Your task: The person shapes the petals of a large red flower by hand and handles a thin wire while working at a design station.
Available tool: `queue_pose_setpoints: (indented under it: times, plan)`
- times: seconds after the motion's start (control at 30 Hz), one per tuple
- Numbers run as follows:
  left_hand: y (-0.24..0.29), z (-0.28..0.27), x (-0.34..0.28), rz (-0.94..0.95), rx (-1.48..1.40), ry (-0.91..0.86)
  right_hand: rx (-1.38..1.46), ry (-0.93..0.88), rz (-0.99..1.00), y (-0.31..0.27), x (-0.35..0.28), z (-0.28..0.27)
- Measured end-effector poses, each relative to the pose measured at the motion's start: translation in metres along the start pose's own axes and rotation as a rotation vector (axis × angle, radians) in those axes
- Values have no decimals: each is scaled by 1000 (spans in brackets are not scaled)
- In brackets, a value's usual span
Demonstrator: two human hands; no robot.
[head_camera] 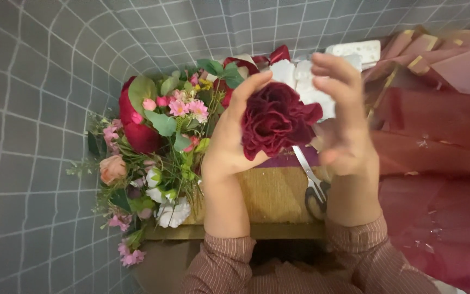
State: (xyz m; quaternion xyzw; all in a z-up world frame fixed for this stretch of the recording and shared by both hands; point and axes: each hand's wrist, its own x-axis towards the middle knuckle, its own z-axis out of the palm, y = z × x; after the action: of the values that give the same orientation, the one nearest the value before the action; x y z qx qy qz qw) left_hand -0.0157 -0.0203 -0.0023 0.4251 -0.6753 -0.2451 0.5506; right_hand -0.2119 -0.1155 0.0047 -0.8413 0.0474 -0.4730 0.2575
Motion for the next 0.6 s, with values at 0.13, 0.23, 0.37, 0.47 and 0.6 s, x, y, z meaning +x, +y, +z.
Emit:
queue_pose_setpoints:
  times: [0.13,0.23,0.37,0.47,0.6]
  plan:
    - [-3,-3,-2,29,19,18,-2,145,30,1,-3,-1]
    - [-7,-4,-3,73,-8,49,-65,204,-38,5,-4,-2]
    - [-8,-4,-7,57,-50,40,-71,76,-142,-1,-2,-2]
    - [-9,-6,-9,67,-47,21,-107,-18,-67,-13,1,-4]
    - [-13,-7,-8,117,-95,22,-127,-17,37,-20,1,-8]
